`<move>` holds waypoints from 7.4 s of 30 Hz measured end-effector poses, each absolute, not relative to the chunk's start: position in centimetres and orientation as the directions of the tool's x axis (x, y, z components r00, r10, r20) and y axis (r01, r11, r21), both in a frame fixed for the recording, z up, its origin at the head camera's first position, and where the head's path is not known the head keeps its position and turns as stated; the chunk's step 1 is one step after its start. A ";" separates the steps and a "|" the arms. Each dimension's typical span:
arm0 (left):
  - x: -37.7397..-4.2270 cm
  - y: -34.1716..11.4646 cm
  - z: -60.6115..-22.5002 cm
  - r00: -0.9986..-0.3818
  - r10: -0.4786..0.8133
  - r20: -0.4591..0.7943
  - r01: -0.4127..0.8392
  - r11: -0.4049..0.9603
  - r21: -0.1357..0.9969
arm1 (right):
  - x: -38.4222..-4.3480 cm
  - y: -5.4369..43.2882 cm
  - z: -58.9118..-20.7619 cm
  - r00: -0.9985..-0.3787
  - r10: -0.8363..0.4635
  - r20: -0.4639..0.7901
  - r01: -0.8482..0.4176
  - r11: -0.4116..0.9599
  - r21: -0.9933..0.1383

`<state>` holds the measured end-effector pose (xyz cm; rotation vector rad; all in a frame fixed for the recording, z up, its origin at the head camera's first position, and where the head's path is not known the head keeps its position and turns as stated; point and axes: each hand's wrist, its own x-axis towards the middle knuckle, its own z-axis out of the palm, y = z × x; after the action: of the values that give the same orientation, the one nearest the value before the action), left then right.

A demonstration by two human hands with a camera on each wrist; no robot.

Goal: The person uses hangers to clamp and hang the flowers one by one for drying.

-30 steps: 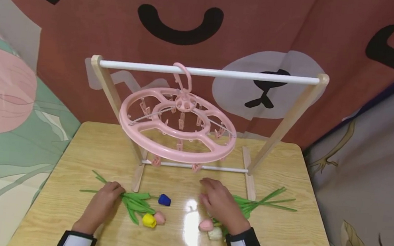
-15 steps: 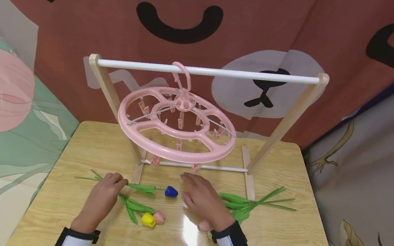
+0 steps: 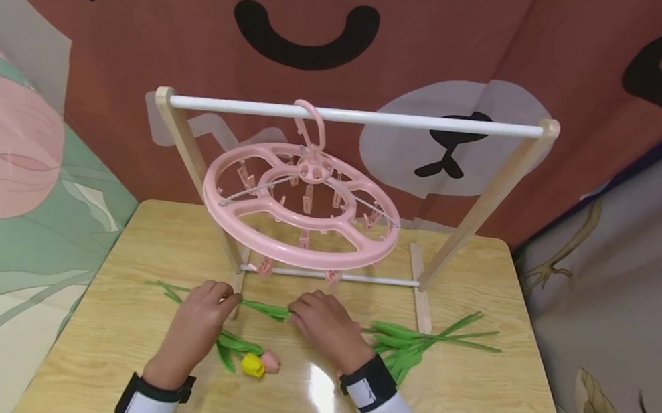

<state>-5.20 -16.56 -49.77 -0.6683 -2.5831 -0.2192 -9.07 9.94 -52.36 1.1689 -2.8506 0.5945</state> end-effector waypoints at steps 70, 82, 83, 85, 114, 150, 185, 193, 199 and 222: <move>-5.4 -7.6 -49.7 -0.927 -0.197 0.319 0.353 -0.170 0.920 | -9.7 5.8 -41.0 -0.801 -0.267 0.536 -0.564 0.036 -0.825; -6.0 -7.4 -48.5 -0.928 -0.184 0.324 0.353 -0.151 0.923 | -11.0 7.1 -40.9 -0.743 -0.269 0.613 -0.651 0.081 -0.754; -6.0 -7.4 -48.4 -0.928 -0.182 0.325 0.353 -0.151 0.923 | -11.0 7.3 -40.9 -0.746 -0.273 0.607 -0.647 0.084 -0.758; -6.1 -7.4 -48.2 -0.928 -0.179 0.328 0.356 -0.157 0.921 | -11.1 7.5 -40.9 -0.751 -0.283 0.596 -0.640 0.094 -0.762; -7.2 -7.1 -48.1 -0.877 -0.176 0.448 0.466 -0.080 0.881 | -11.9 8.2 -40.5 -0.729 -0.323 0.604 -0.660 0.098 -0.745; -5.6 -13.2 -50.3 -0.939 -0.058 0.340 0.330 0.133 0.935 | -9.8 11.5 -46.9 -0.859 -0.372 0.352 -0.482 0.359 -0.799; -3.7 -23.2 -59.1 -0.950 0.241 0.200 0.290 0.918 0.270 | -9.6 15.1 -54.6 -0.904 -0.400 0.149 -0.384 0.611 -0.692; -4.0 -22.8 -58.8 -0.940 0.305 0.152 0.325 0.937 0.129 | -9.3 15.0 -55.3 -0.905 -0.420 0.069 -0.352 0.648 -0.676; -4.4 -22.8 -58.4 -0.932 0.340 0.126 0.349 0.936 0.055 | -9.1 14.9 -55.8 -0.890 -0.446 0.091 -0.385 0.630 -0.675; -4.8 -16.8 -51.6 -0.797 0.497 0.343 0.525 0.851 -0.013 | -8.3 13.3 -54.1 -0.780 -0.615 0.115 -0.580 0.642 -0.502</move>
<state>-4.77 -16.84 -51.57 -0.7670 -2.6922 -0.1178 -8.25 13.27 -54.10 1.0595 -2.9063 0.8508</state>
